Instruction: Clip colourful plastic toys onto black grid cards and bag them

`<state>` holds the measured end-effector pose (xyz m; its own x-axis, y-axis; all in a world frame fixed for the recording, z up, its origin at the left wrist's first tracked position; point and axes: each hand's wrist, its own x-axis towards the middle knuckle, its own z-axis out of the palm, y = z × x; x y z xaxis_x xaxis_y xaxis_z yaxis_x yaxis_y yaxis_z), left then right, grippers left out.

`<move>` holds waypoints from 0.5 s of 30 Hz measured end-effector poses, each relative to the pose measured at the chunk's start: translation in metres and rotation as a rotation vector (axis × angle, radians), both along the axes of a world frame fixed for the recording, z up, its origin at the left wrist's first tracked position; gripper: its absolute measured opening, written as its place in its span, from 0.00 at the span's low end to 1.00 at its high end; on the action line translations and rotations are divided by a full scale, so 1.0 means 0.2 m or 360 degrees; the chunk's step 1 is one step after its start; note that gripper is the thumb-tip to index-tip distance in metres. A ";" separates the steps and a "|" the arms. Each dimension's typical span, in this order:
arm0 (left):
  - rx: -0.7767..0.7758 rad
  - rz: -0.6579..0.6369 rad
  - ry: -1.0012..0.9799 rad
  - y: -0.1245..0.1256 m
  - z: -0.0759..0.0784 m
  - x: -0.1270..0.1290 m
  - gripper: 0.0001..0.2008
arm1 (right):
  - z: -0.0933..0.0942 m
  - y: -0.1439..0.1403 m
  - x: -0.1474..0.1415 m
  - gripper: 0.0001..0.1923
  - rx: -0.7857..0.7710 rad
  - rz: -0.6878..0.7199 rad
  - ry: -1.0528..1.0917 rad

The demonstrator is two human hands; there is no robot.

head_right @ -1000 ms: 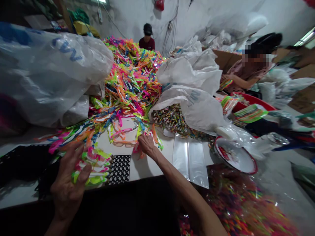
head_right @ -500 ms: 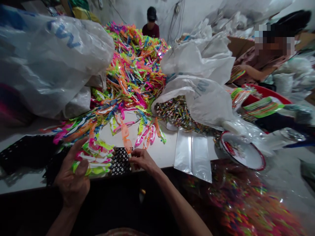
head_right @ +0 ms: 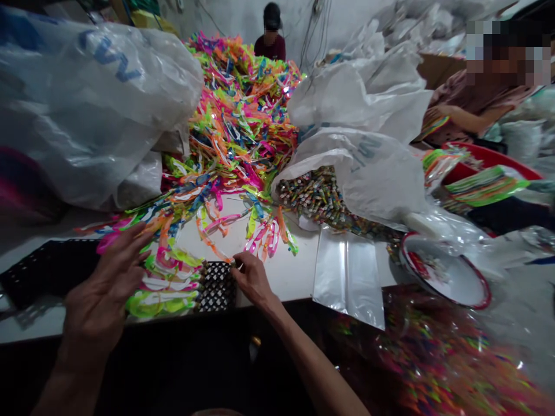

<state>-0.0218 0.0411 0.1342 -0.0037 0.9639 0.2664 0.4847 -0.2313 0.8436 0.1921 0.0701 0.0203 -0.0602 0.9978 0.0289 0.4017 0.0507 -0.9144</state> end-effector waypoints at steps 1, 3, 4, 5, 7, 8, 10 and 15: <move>-0.0013 -0.0060 0.0019 0.02 0.01 0.00 0.20 | 0.00 0.01 -0.01 0.06 0.0017 -0.0004 -0.0013; -0.0107 -0.0172 -0.0002 0.05 0.00 0.01 0.19 | -0.01 0.02 -0.03 0.04 -0.0034 -0.0014 0.0021; -0.0178 -0.0197 -0.0040 0.06 -0.01 0.02 0.19 | -0.02 0.03 -0.05 0.04 -0.0089 -0.0018 0.0071; -0.0239 -0.0194 -0.0100 0.07 -0.01 0.02 0.19 | -0.03 0.05 -0.07 0.04 -0.0148 -0.0021 0.0125; -0.0322 -0.0145 -0.0216 0.07 -0.03 0.03 0.18 | -0.04 0.09 -0.10 0.05 -0.0220 -0.0024 0.0208; -0.0336 -0.0126 -0.0249 0.07 -0.03 0.04 0.18 | -0.05 0.12 -0.12 0.05 -0.0225 -0.0015 0.0215; -0.0333 -0.0118 -0.0280 0.06 -0.03 0.04 0.18 | -0.05 0.16 -0.14 0.05 -0.0201 0.0036 0.0151; -0.0303 -0.0104 -0.0240 0.06 -0.03 0.06 0.18 | -0.03 0.19 -0.17 0.02 -0.0024 0.0249 -0.0370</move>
